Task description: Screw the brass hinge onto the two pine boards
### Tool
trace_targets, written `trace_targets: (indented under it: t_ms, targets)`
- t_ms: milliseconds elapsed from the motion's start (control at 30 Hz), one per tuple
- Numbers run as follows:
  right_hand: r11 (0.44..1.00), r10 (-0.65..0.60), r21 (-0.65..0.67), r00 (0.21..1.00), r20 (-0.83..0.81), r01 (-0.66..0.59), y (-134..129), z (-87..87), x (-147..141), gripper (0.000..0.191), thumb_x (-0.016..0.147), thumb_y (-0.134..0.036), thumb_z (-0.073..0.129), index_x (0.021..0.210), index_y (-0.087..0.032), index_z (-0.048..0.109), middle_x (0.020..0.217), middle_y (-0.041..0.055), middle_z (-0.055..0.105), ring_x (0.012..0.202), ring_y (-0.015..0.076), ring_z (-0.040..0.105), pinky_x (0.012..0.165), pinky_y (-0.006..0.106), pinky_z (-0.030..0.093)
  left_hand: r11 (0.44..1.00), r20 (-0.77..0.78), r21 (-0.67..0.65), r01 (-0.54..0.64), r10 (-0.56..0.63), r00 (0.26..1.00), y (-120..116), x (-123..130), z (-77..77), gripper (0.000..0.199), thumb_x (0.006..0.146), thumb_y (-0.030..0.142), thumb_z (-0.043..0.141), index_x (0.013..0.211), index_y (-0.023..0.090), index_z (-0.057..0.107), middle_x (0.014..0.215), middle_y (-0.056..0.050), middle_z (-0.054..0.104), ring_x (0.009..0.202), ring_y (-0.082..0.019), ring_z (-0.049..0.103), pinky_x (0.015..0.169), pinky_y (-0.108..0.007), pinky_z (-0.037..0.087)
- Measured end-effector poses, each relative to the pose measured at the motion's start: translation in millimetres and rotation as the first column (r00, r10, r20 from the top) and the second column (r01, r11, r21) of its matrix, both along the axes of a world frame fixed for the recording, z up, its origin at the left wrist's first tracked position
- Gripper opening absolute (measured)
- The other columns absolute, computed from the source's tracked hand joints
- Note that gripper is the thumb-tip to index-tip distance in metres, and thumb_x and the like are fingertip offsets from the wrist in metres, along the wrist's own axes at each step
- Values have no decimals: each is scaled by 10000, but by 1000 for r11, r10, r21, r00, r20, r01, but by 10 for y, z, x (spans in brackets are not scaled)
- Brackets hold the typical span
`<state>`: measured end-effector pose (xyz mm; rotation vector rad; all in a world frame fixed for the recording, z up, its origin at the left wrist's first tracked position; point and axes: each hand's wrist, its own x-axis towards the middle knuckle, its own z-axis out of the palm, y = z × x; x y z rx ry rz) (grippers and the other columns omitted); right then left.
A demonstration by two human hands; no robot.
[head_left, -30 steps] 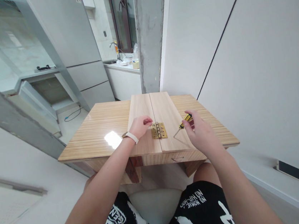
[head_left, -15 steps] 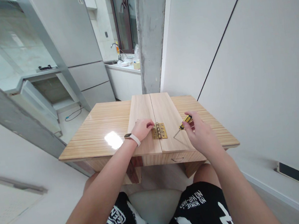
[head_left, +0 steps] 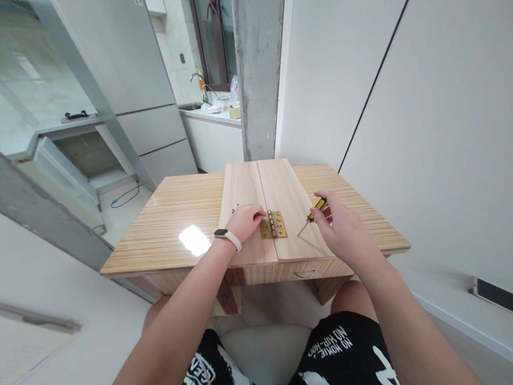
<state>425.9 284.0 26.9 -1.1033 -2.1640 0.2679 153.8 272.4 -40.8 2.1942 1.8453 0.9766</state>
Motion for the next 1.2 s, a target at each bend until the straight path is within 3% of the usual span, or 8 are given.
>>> trace_targets:
  t_ms: [167, 300, 433, 600, 733, 867, 1067, 1200]
  targets:
    - [999, 28, -20, 999, -44, -29, -20, 23, -20, 414, 997, -415, 480, 1365, -238, 547, 974, 99, 713, 785, 264, 686, 756, 429, 544, 1000, 44, -23, 9, -8, 999, -3, 9, -35, 171, 916, 141, 614, 928, 215, 767, 971, -38, 789, 922, -191, 728, 913, -323, 557]
    - [989, 117, -74, 977, -177, -132, 8, -6, -85, 417, 969, -427, 550, 1348, -254, 561, 1093, 96, 716, 851, 242, 704, 797, 426, 575, 999, 104, -39, 10, -6, 995, -6, 36, -77, 159, 898, 137, 627, 948, 207, 760, 939, -43, 782, 880, -188, 725, 859, -308, 572]
    - [947, 214, -141, 895, -390, -288, 116, -24, -199, 384, 970, -430, 574, 1308, -249, 546, 1113, 90, 712, 956, 235, 712, 848, 436, 591, 998, 168, -60, -2, 12, 986, 0, 42, -104, 164, 881, 124, 635, 987, 197, 736, 914, -39, 770, 848, -174, 718, 825, -292, 577]
    - [895, 265, -156, 779, -568, -418, 247, 135, -450, 434, 946, -484, 605, 1297, -254, 495, 1148, 101, 684, 1074, 250, 693, 853, 429, 614, 997, 211, -66, -33, 47, 976, -3, 34, -118, 201, 859, 128, 673, 1045, 201, 700, 912, -31, 763, 831, -167, 714, 813, -291, 580]
    - [845, 336, -152, 730, -595, -512, 336, 195, -693, 416, 925, -472, 624, 1261, -257, 503, 1140, 89, 674, 1040, 238, 699, 818, 402, 621, 996, 235, -73, -54, 70, 969, -7, 37, -119, 152, 855, 124, 683, 991, 190, 697, 898, -39, 762, 839, -170, 718, 814, -293, 584]
    - [819, 365, -177, 732, -575, -546, 441, 104, -863, 393, 914, -456, 626, 1238, -263, 515, 1096, 67, 680, 1007, 221, 700, 820, 391, 617, 997, 247, -64, -48, 62, 967, -12, 29, -104, 135, 847, 114, 693, 959, 189, 699, 898, -40, 766, 850, -172, 721, 833, -299, 589]
    - [815, 382, -169, 734, -561, -554, 538, -24, -957, 382, 914, -435, 624, 1240, -263, 526, 1089, 60, 679, 977, 209, 702, 814, 384, 614, 998, 245, -46, -31, 41, 969, -13, -9, -118, 149, 847, 105, 688, 967, 193, 703, 900, -35, 769, 859, -171, 725, 847, -305, 588]
    - [787, 436, -168, 728, -529, -594, 571, 4, -961, 350, 934, -365, 592, 1263, -267, 523, 1125, 71, 681, 1029, 218, 701, 822, 389, 607, 999, 260, -48, -12, 25, 965, 3, -29, -151, 149, 846, 105, 688, 967, 192, 700, 901, -38, 770, 848, -166, 724, 830, -296, 586]
